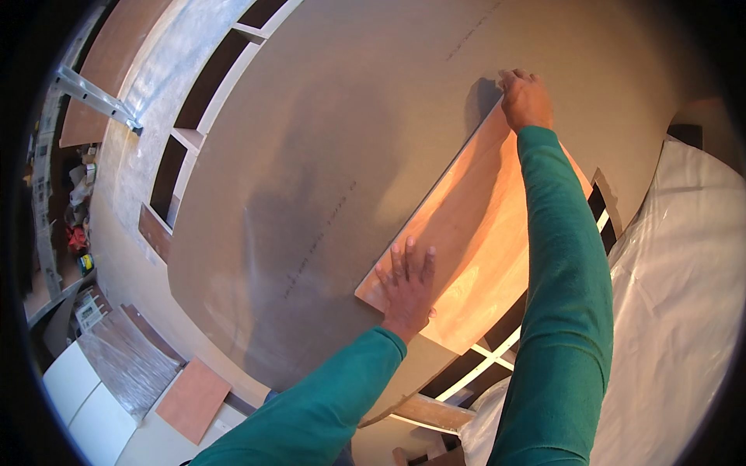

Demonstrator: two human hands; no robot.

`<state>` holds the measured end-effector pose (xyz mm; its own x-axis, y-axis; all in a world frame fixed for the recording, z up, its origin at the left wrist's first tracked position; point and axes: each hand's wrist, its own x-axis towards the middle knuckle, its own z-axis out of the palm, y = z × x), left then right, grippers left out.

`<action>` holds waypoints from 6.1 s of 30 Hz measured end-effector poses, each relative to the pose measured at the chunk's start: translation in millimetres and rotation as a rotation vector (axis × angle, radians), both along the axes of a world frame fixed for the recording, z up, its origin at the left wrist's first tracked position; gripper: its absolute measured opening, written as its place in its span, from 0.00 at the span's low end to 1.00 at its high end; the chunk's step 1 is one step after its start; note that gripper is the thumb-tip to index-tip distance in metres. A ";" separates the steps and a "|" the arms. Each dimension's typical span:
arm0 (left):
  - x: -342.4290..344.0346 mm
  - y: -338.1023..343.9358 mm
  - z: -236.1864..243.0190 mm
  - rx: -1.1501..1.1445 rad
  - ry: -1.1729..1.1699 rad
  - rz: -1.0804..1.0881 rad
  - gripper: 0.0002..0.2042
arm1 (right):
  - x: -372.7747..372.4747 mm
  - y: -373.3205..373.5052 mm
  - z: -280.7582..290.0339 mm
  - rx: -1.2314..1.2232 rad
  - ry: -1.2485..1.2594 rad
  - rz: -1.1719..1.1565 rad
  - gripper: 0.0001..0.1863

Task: The person positions a large sheet of plywood on the floor and places a smaller wooden plank on top to measure. They use a pencil to mark the plywood, then remove the plank. The person wipes the plywood with a cloth, pours adhesive from a can onto the surface, and spreads it with a red trowel.

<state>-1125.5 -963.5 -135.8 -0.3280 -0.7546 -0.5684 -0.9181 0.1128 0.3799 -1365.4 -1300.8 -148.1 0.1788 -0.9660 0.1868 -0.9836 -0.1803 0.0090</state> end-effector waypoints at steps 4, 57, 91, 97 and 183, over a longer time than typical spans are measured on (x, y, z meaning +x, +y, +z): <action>1.1 -1.3 0.4 -0.007 -0.003 0.004 0.66 | 2.2 4.1 -8.8 0.108 0.048 -0.018 0.16; -6.2 -3.7 1.2 0.023 -0.080 -0.060 0.66 | 11.4 4.6 -9.4 0.171 -0.087 -0.281 0.17; -31.9 -5.3 11.9 0.040 -0.160 -0.155 0.67 | -124.8 -10.8 -85.6 -0.029 -0.657 -0.569 0.09; -23.0 -5.7 9.1 0.078 -0.206 -0.072 0.67 | -139.4 14.5 -28.1 0.444 -0.363 -0.498 0.20; 307.1 446.1 311.3 1.327 0.802 -0.298 0.27 | 310.9 1084.0 323.5 -0.036 -1.180 -1.686 0.16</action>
<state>-818.3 -517.5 175.5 -0.8956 0.2637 -0.3582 -0.4447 -0.5492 0.7075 -1054.5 -216.8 175.5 -0.8875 -0.0086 -0.4608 0.3231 0.7012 -0.6355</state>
